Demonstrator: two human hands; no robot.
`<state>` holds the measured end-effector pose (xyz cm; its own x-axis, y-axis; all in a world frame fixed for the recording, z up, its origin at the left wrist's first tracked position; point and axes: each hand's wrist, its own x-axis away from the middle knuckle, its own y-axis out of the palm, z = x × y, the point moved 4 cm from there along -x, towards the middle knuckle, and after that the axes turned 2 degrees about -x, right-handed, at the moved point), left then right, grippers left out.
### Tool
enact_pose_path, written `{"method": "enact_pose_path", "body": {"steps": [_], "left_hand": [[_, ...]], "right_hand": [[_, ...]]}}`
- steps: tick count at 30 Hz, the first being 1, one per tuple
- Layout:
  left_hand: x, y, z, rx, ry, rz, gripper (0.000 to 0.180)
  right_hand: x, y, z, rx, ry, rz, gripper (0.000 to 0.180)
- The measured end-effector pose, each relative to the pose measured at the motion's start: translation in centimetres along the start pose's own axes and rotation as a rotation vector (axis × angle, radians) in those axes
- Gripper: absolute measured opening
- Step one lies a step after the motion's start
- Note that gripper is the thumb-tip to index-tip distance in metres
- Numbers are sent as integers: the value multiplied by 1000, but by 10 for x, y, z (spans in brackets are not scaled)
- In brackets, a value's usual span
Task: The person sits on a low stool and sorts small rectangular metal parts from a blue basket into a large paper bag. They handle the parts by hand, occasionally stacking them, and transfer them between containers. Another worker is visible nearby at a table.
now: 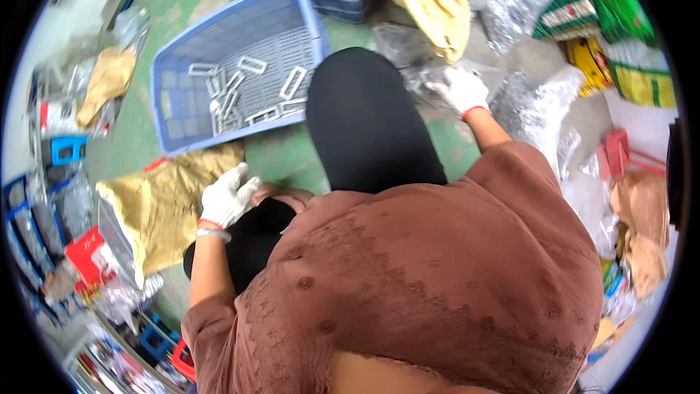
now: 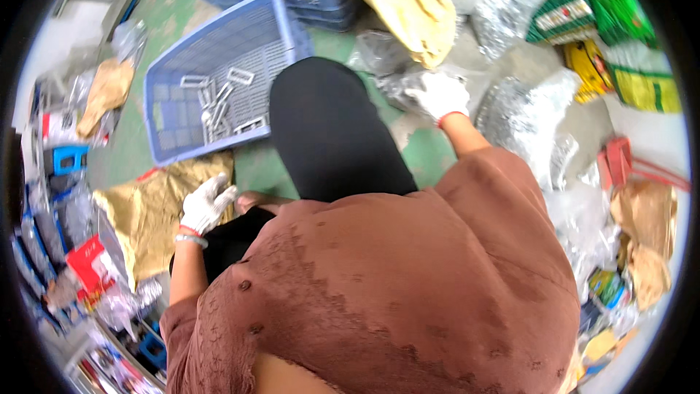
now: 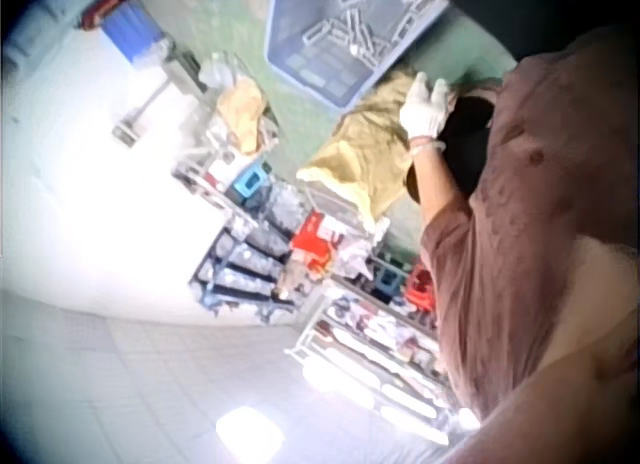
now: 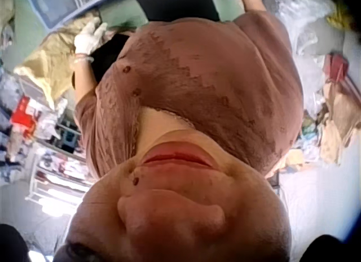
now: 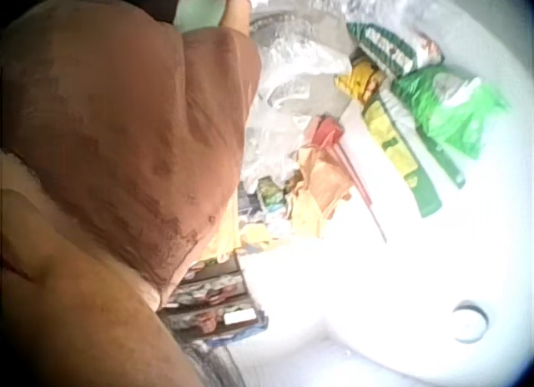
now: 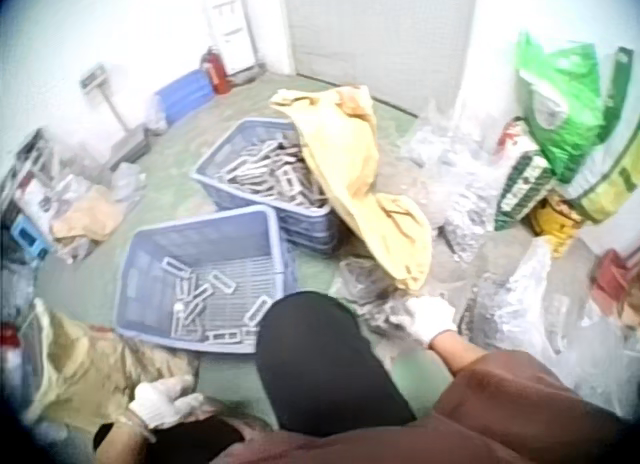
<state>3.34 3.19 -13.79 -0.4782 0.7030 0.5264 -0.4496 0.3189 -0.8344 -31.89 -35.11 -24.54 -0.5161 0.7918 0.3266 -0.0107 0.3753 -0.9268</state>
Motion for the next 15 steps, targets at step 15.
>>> {"method": "enact_pose_path", "body": {"steps": [15], "left_hand": [[-24,-38,-36,211,-65,228,58]], "right_hand": [[-16,-202,-185,170,-672,484,40]]}}
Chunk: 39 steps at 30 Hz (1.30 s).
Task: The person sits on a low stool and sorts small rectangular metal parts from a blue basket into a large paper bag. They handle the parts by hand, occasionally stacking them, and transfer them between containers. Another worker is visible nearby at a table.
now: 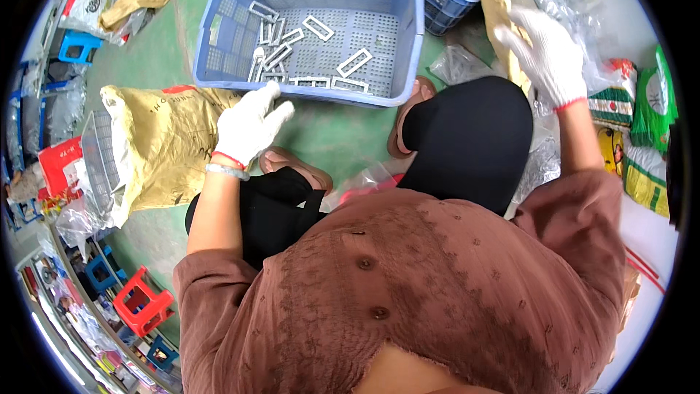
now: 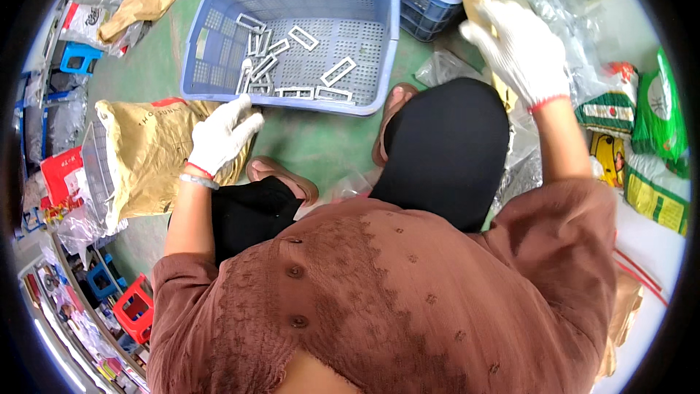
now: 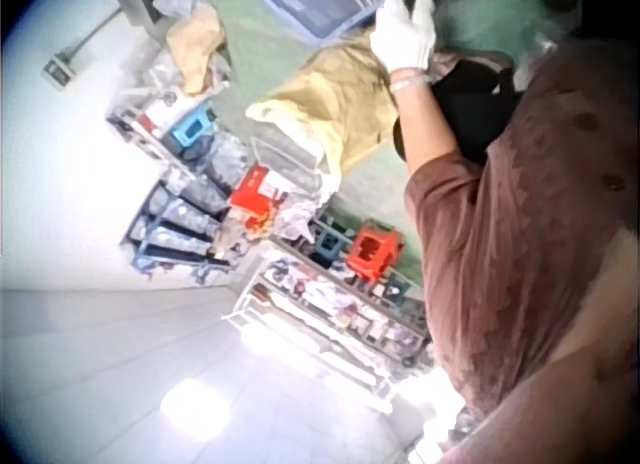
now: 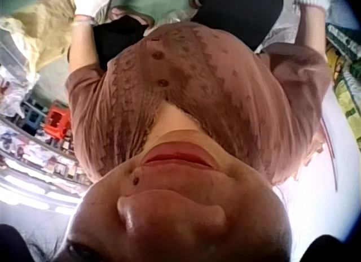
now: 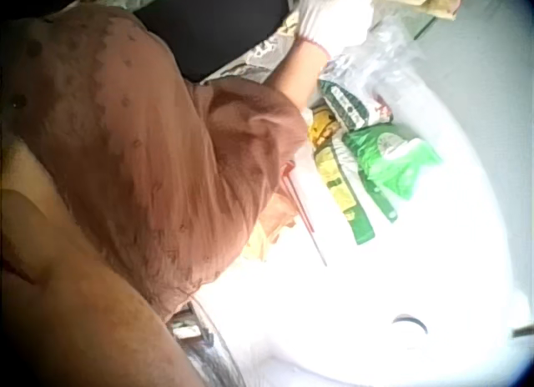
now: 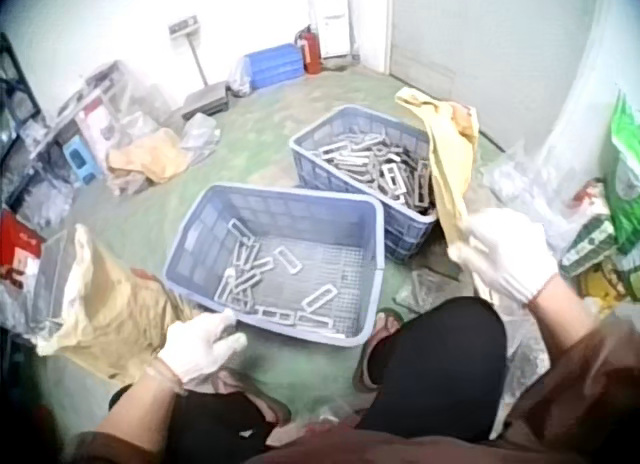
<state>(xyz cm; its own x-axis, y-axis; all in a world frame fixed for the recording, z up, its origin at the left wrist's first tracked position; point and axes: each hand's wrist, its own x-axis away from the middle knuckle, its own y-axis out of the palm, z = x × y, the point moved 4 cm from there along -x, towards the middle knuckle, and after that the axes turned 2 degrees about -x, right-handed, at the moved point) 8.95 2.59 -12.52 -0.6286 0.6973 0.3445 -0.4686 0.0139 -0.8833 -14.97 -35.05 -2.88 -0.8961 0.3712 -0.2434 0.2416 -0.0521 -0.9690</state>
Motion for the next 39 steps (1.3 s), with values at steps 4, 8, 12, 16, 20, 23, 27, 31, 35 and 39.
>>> {"method": "enact_pose_path", "body": {"steps": [4,8,12,16,20,23,27,31,35,39], "left_hand": [[-16,-7,-22,217,41,162,58],[-17,-48,-9,523,-119,103,56],[-7,-52,-37,633,-173,155,30],[-3,-64,-37,439,-205,146,15],[8,-55,-53,520,-216,195,47],[8,-52,-54,532,-201,217,49],[3,-60,-53,491,-154,173,48],[6,-58,-53,487,-116,168,48],[8,-57,-52,493,-107,148,48],[11,-56,-48,526,-115,134,49]], "right_hand": [[-118,48,-94,-2,-309,-255,38],[-179,213,-155,273,-436,-832,40],[-158,351,-198,321,-457,-1100,41],[-105,438,-203,305,-438,-941,41],[-91,455,-210,243,-492,-925,34],[-97,462,-204,161,-450,-932,28],[-123,441,-204,194,-212,-1150,36],[-105,444,-201,51,-133,-1236,59],[-93,444,-184,48,56,-1357,71],[-91,456,-185,-25,64,-1466,66]]}}
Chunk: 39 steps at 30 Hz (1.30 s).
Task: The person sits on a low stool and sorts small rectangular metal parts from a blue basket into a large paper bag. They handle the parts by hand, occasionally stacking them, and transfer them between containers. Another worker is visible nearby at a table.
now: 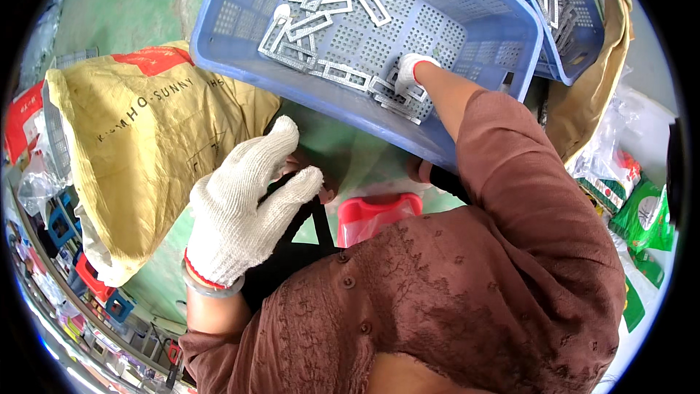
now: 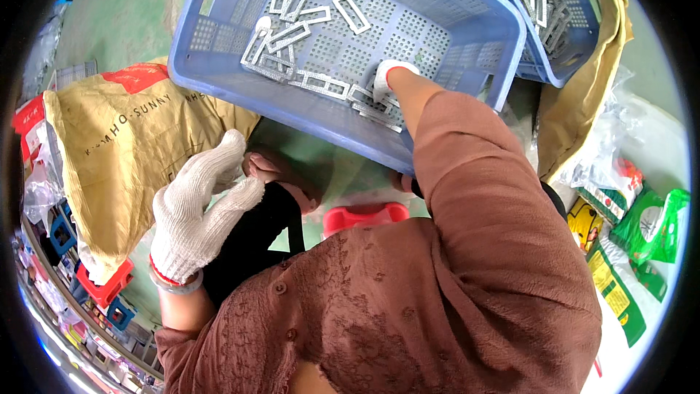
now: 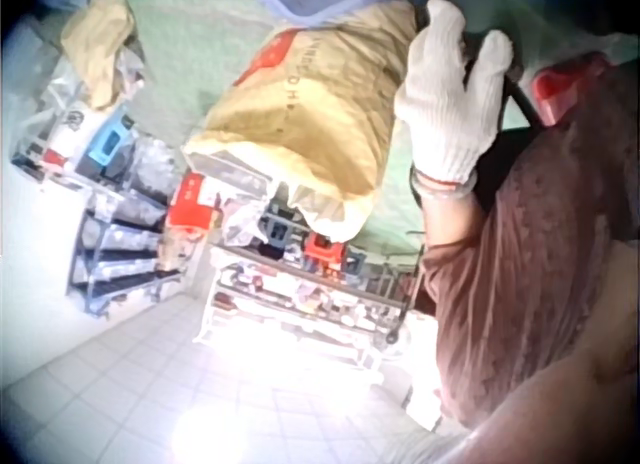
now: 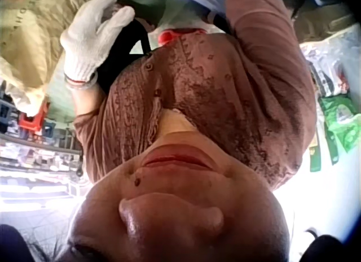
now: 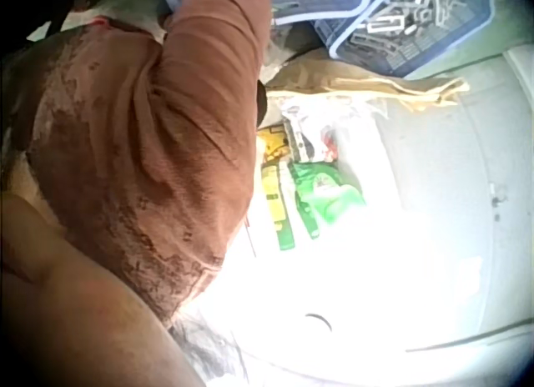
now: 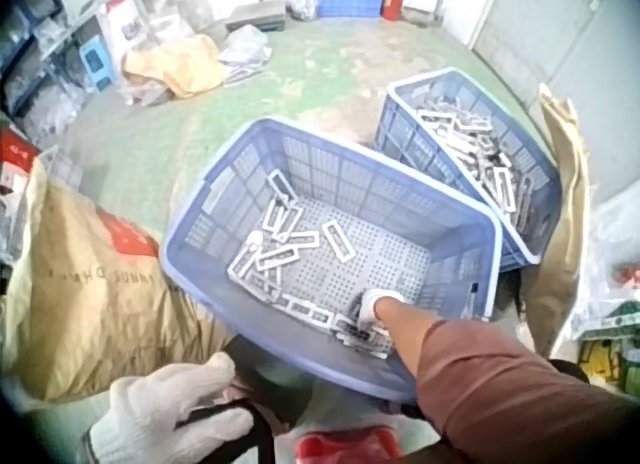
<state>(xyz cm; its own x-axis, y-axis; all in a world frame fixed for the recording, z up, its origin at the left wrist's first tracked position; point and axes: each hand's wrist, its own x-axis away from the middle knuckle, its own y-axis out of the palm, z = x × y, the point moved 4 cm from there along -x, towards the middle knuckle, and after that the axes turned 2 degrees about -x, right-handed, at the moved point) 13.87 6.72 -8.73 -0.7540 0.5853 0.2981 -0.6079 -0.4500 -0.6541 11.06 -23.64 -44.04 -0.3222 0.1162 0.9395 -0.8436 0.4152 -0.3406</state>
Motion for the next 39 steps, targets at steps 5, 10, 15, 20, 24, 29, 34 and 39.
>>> {"method": "enact_pose_path", "body": {"steps": [5,10,15,20,24,29,34,39], "left_hand": [[-3,-2,5,-11,-32,-8,49],[-1,4,3,6,43,37,47],[-2,2,3,-15,41,16,46],[-1,4,3,-27,49,25,47],[-1,5,3,-47,48,13,47],[-6,2,8,-47,-17,-63,52],[-5,4,9,-59,-43,-112,50],[-8,3,10,-89,0,-80,50]], "right_hand": [[10,2,-14,89,-194,-17,70],[12,0,3,-231,-158,118,93],[31,13,-6,-286,-114,-139,93],[56,12,-31,230,-175,29,91],[55,16,-30,324,-266,173,102],[21,31,-27,185,-186,245,93],[11,16,-29,-115,-161,-37,93],[13,17,-30,-84,-198,-92,100]]}}
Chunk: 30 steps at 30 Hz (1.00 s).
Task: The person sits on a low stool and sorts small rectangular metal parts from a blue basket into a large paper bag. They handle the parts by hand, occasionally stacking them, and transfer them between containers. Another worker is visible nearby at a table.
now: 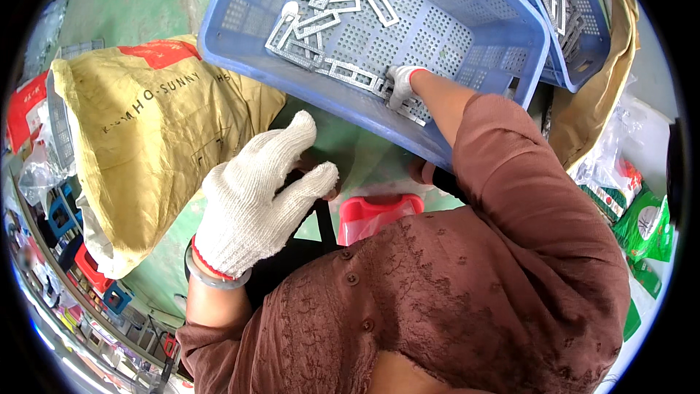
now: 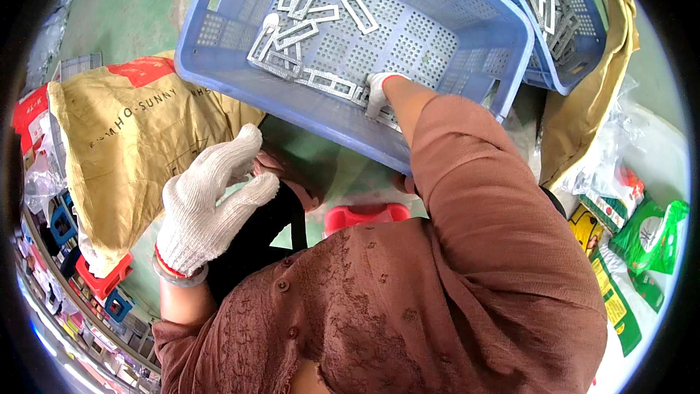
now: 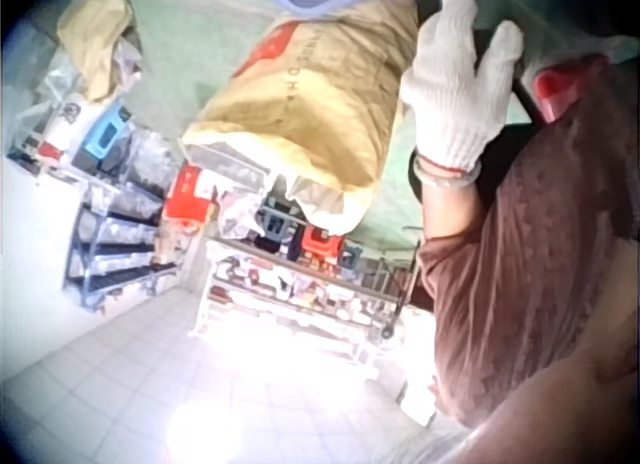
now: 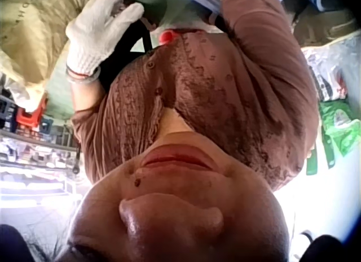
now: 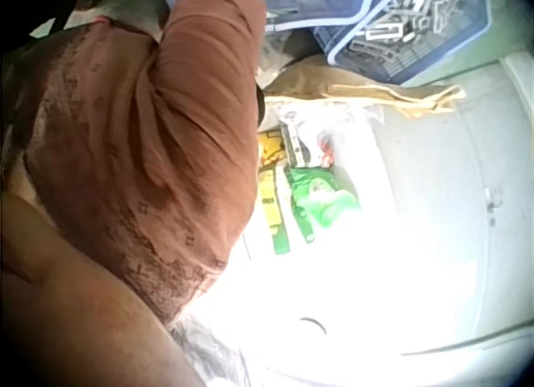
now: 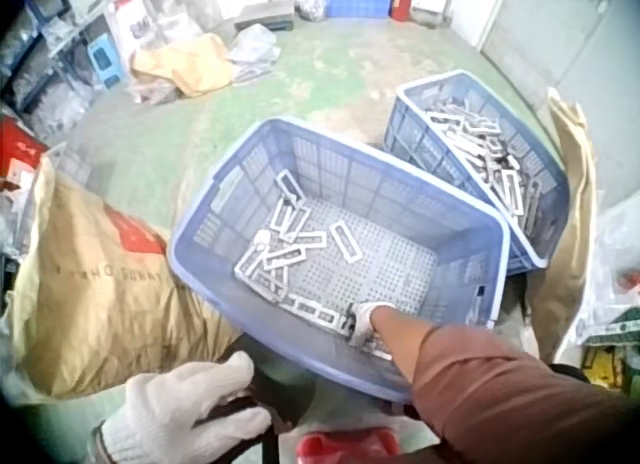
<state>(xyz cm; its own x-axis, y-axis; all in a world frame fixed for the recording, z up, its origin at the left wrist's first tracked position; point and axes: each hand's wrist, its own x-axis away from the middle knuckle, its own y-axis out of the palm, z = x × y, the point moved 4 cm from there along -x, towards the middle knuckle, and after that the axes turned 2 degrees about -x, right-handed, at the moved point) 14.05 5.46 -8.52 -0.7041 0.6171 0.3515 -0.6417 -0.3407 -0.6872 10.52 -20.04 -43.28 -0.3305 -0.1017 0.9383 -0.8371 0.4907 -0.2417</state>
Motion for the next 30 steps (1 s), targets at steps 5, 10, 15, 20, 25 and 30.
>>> {"method": "enact_pose_path", "body": {"steps": [5,10,15,20,25,30], "left_hand": [[0,3,-1,7,22,-3,50],[1,5,-2,5,41,24,50],[0,5,-1,2,30,10,50],[1,6,-2,-13,49,11,51],[1,6,-3,27,56,55,42],[3,7,-5,49,57,66,42]], "right_hand": [[6,1,-9,122,-30,-24,96],[18,3,-19,281,-102,47,90],[16,9,-19,301,-78,139,80],[23,13,-22,303,-48,141,87],[22,13,-21,321,-71,158,92],[1,11,-18,238,-67,14,101]]}}
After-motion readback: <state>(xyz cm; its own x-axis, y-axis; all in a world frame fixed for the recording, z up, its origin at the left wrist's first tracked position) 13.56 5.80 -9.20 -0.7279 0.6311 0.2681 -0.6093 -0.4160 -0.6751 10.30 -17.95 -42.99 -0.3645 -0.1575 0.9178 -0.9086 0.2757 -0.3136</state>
